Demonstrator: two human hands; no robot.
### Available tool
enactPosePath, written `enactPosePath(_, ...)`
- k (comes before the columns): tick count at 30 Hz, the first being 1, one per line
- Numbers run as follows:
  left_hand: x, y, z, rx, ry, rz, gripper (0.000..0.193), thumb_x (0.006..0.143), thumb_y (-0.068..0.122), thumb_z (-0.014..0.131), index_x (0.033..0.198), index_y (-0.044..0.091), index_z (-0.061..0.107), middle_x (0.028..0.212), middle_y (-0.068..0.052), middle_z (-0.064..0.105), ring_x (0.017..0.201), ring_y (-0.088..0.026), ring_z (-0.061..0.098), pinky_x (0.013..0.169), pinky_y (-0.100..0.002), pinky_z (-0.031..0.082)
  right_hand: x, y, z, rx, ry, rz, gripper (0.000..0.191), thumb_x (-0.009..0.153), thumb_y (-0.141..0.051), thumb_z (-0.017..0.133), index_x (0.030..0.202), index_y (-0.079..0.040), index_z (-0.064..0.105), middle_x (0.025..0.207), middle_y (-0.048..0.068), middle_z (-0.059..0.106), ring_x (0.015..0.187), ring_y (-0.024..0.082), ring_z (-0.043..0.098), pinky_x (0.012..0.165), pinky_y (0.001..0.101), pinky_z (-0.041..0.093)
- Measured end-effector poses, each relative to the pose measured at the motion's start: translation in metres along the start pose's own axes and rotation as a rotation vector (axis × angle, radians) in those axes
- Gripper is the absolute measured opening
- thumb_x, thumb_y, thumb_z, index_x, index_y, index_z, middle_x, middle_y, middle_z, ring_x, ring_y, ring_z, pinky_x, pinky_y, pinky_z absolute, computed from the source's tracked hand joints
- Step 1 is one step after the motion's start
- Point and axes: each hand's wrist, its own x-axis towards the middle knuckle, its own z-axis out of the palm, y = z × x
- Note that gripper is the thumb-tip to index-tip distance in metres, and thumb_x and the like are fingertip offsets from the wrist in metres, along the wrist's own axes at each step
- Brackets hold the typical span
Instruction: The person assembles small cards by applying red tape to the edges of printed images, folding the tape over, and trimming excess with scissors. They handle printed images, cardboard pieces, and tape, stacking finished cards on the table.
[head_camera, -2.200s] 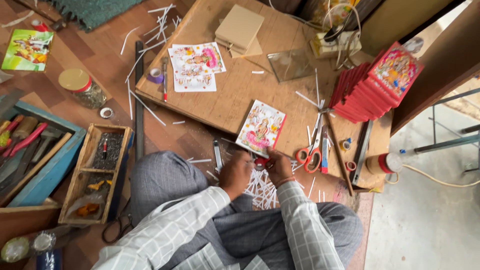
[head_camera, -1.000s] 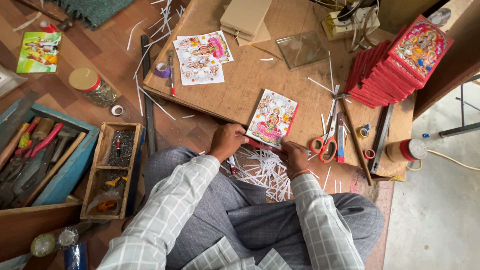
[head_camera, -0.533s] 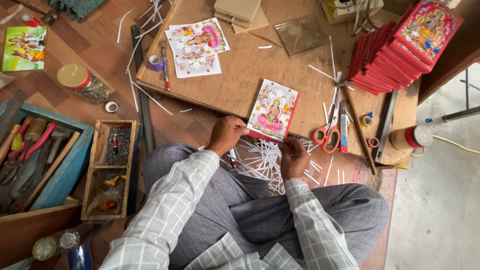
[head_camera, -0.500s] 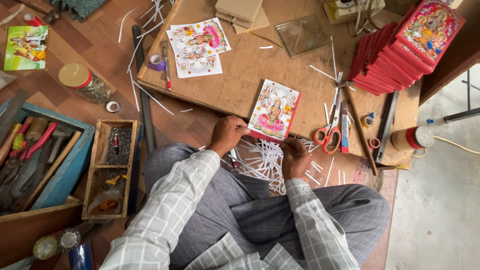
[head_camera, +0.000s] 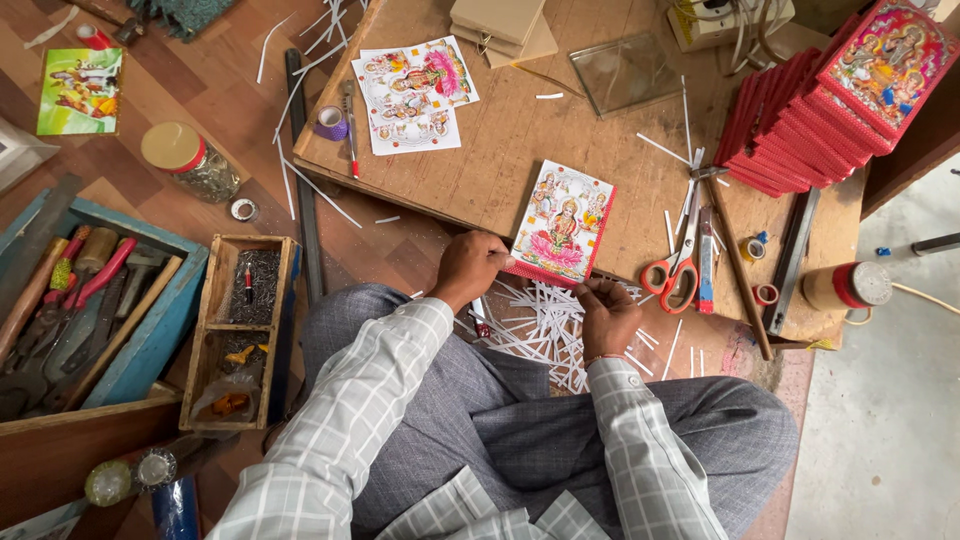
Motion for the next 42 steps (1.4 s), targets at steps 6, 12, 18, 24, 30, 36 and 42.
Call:
enactPosePath(6,0.005,-0.006,0.002,0.024,-0.021,0.020,0.017,0.080,0.024,0.080,0.085,0.008,0.080,0.082,-0.013,0.076,0.076,-0.028,0.074,0.070,-0.040,0.055,0.001,0.000,0.001,-0.018,0.021,0.008,0.009,0.084,0.005,0.077,0.091,0.003,0.073,0.084,0.007,0.074,0.078,0.011,0.068,0.072,0.0247,0.055)
enactPosePath(12,0.009,-0.009,0.003,0.039,-0.014,0.030,0.020,0.078,0.026,0.083,0.085,0.007,0.081,0.080,-0.014,0.075,0.074,-0.029,0.073,0.068,-0.041,0.055,0.000,-0.005,0.003,-0.017,0.020,0.019,0.008,0.084,0.005,0.077,0.091,0.003,0.073,0.084,0.007,0.074,0.077,0.011,0.068,0.071,0.0245,0.054)
enactPosePath(18,0.010,-0.008,0.002,0.017,-0.045,-0.010,0.022,0.078,0.027,0.083,0.084,0.006,0.080,0.078,-0.015,0.075,0.071,-0.030,0.073,0.067,-0.041,0.055,-0.003,-0.016,0.005,-0.001,0.008,0.043,0.006,0.085,0.005,0.074,0.091,0.004,0.072,0.083,0.008,0.074,0.076,0.012,0.068,0.070,0.0244,0.054)
enactPosePath(24,0.012,-0.011,0.003,0.021,-0.035,0.025,0.023,0.076,0.027,0.084,0.083,0.006,0.080,0.077,-0.015,0.075,0.071,-0.029,0.073,0.067,-0.040,0.055,-0.004,-0.026,0.007,-0.008,0.025,0.063,0.007,0.084,0.005,0.075,0.090,0.004,0.072,0.083,0.009,0.074,0.076,0.013,0.068,0.069,0.0250,0.053)
enactPosePath(30,0.014,-0.015,0.008,-0.009,-0.060,-0.021,0.022,0.074,0.026,0.085,0.081,0.005,0.081,0.075,-0.014,0.076,0.067,-0.026,0.073,0.066,-0.038,0.055,0.003,-0.023,0.006,0.198,0.080,0.133,0.014,0.082,0.007,0.072,0.096,0.005,0.072,0.086,0.011,0.074,0.075,0.016,0.069,0.070,0.0266,0.055)
enactPosePath(36,0.009,-0.017,0.018,-0.216,-0.111,-0.105,0.018,0.077,0.018,0.082,0.081,0.001,0.080,0.071,-0.010,0.077,0.061,-0.014,0.070,0.060,-0.031,0.053,0.012,0.000,0.008,0.346,0.200,0.225,0.019,0.084,-0.001,0.072,0.101,0.007,0.073,0.088,0.011,0.075,0.077,0.018,0.070,0.072,0.0270,0.056)
enactPosePath(42,0.005,-0.017,0.023,-0.359,-0.136,-0.188,0.017,0.079,0.013,0.079,0.081,-0.003,0.079,0.066,-0.007,0.074,0.057,-0.010,0.064,0.052,-0.028,0.049,-0.006,0.014,0.045,0.282,0.365,0.175,0.021,0.086,-0.011,0.082,0.100,-0.001,0.070,0.087,0.005,0.070,0.072,0.013,0.059,0.062,0.0267,0.044)
